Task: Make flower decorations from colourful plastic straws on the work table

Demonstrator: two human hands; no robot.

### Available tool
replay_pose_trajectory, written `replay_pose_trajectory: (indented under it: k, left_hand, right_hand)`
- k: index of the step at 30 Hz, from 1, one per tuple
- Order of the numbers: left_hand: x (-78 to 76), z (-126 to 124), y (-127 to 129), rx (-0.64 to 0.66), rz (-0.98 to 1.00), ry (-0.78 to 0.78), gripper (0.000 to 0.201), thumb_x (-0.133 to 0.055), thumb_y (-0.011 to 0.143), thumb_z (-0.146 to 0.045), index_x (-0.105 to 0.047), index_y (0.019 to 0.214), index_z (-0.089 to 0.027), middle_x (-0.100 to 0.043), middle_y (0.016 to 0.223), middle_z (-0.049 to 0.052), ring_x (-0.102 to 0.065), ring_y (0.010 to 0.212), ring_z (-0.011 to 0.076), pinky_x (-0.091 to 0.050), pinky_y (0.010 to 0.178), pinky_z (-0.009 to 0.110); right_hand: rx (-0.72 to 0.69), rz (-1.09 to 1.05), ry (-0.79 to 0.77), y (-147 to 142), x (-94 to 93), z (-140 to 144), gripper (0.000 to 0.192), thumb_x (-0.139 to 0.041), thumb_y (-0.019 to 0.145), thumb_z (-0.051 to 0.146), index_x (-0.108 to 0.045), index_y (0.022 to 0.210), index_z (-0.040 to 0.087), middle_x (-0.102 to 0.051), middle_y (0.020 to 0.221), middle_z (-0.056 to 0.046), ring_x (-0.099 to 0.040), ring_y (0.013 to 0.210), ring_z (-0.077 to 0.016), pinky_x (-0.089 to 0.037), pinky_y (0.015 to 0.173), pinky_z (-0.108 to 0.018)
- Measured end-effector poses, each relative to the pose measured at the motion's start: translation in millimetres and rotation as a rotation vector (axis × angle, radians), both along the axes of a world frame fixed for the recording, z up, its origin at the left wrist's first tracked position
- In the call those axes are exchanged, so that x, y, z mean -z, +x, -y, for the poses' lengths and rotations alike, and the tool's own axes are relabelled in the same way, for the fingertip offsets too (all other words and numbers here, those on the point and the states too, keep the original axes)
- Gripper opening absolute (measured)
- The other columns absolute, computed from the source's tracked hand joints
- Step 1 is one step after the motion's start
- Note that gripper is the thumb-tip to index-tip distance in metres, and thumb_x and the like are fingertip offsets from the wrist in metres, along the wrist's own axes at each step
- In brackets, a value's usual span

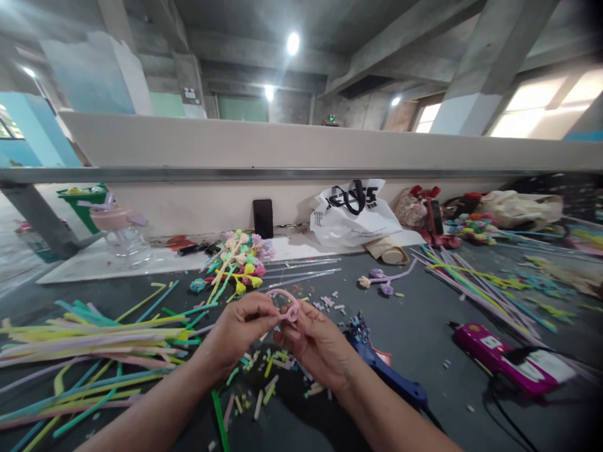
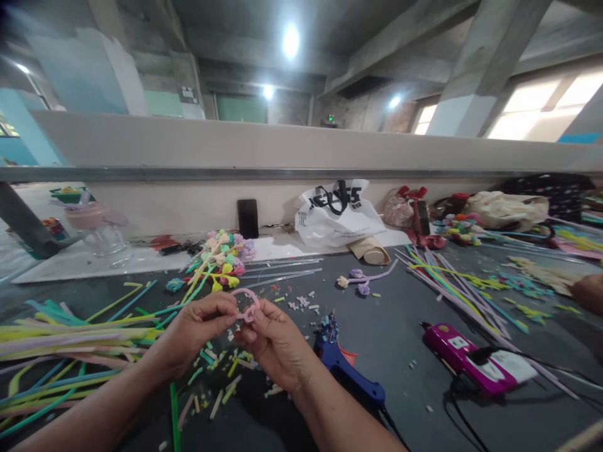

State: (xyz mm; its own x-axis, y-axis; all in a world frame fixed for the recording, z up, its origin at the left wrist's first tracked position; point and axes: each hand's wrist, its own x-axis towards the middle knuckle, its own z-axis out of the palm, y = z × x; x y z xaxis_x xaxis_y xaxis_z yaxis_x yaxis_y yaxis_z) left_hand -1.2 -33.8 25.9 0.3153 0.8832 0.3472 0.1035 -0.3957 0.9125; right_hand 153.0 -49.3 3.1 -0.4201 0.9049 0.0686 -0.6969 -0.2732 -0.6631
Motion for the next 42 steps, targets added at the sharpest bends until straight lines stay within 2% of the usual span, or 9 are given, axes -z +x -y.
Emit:
replay_pose_trajectory:
  k: [8, 14, 17, 21, 24, 27, 34, 37, 42]
  left_hand:
    - [5.7, 1, 3, -0.006, -0.128, 0.042, 0.009, -0.061, 0.070, -0.017, -0.068, 0.066, -0.018, -0.052, 0.083, 0.004, -0.051, 0.084, 0.0164, -0.041, 0.078, 0.028]
    - [1.5, 8, 5, -0.128, -0.209, 0.110, 0.011, -0.059, 0.072, -0.017, -0.068, 0.067, -0.019, -0.048, 0.081, 0.003, -0.050, 0.081, 0.0153, -0.041, 0.072, 0.026]
    - [3.5, 11, 8, -0.098, -0.157, 0.088, 0.011, -0.055, 0.075, -0.021, -0.062, 0.069, -0.017, -0.051, 0.075, 0.002, -0.051, 0.075, 0.0143, -0.042, 0.067, 0.025]
    - [9.1, 13, 10, 0.015, -0.030, -0.007, 0.006, -0.047, 0.080, -0.019, -0.048, 0.086, -0.019, -0.052, 0.075, 0.000, -0.054, 0.069, 0.0120, -0.045, 0.063, 0.024]
    - [8.1, 15, 9, 0.010, -0.142, 0.170, 0.017, -0.047, 0.076, -0.012, -0.047, 0.090, -0.020, -0.052, 0.083, 0.001, -0.053, 0.074, 0.0124, -0.044, 0.068, 0.025]
    - [4.3, 18, 6, -0.052, -0.294, 0.373, 0.010, -0.047, 0.077, -0.013, -0.050, 0.083, -0.019, -0.052, 0.080, 0.001, -0.050, 0.074, 0.0129, -0.042, 0.069, 0.024]
    - [4.7, 22, -1, -0.085, -0.403, 0.699, 0.026, -0.044, 0.077, -0.005, -0.051, 0.095, -0.022, -0.048, 0.095, 0.006, -0.050, 0.077, 0.0131, -0.042, 0.068, 0.023]
    - [2.2, 28, 0, 0.022, -0.286, 0.751, 0.031, -0.042, 0.074, 0.002, -0.047, 0.093, -0.022, -0.051, 0.097, 0.007, -0.051, 0.085, 0.0152, -0.043, 0.074, 0.026]
    - [-21.4, 47, 3, 0.369, -0.333, 0.598, 0.030, -0.040, 0.073, 0.003, -0.045, 0.089, -0.022, -0.058, 0.083, 0.006, -0.053, 0.079, 0.0159, -0.045, 0.072, 0.026]
  right_hand:
    - [-0.030, -0.023, -0.038, 1, -1.8, 1, 0.008, -0.064, 0.074, 0.022, -0.059, 0.078, 0.017, -0.048, 0.067, 0.004, -0.035, 0.053, -0.0053, -0.042, 0.071, -0.029]
    - [-0.035, -0.024, -0.032, 2, 0.9, 0, 0.011, -0.067, 0.071, 0.019, -0.058, 0.077, 0.017, -0.050, 0.068, 0.004, -0.040, 0.055, -0.0053, -0.040, 0.073, -0.028]
    - [-0.019, 0.003, -0.030, 0, 3.4, -2, 0.013, -0.069, 0.069, 0.020, -0.059, 0.076, 0.017, -0.051, 0.065, 0.005, -0.040, 0.054, -0.0059, -0.039, 0.071, -0.026]
    - [0.066, 0.080, 0.012, -6, 5.9, -3, 0.013, -0.071, 0.065, 0.021, -0.061, 0.071, 0.016, -0.055, 0.070, 0.002, -0.045, 0.061, -0.0088, -0.038, 0.068, -0.024]
    - [0.177, 0.151, 0.073, -8, 9.1, -4, 0.011, -0.071, 0.063, 0.018, -0.061, 0.067, 0.016, -0.056, 0.067, 0.001, -0.048, 0.067, -0.0119, -0.036, 0.069, -0.025]
    - [0.240, 0.265, 0.136, -8, 13.9, -4, 0.011, -0.071, 0.063, 0.019, -0.060, 0.066, 0.017, -0.054, 0.063, 0.002, -0.046, 0.064, -0.0121, -0.035, 0.067, -0.024]
    - [0.279, 0.296, 0.175, -11, 9.1, 5, 0.012, -0.069, 0.067, 0.025, -0.060, 0.068, 0.017, -0.051, 0.062, 0.003, -0.040, 0.060, -0.0106, -0.031, 0.062, -0.023]
    - [0.301, 0.242, 0.126, -11, 1.9, 6, 0.013, -0.068, 0.068, 0.026, -0.060, 0.067, 0.016, -0.049, 0.059, 0.003, -0.040, 0.057, -0.0098, -0.031, 0.060, -0.022]
    - [0.420, 0.153, 0.033, 0, 0.1, -7, 0.018, -0.072, 0.062, 0.029, -0.060, 0.063, 0.017, -0.049, 0.058, 0.004, -0.038, 0.053, -0.0086, -0.032, 0.055, -0.021]
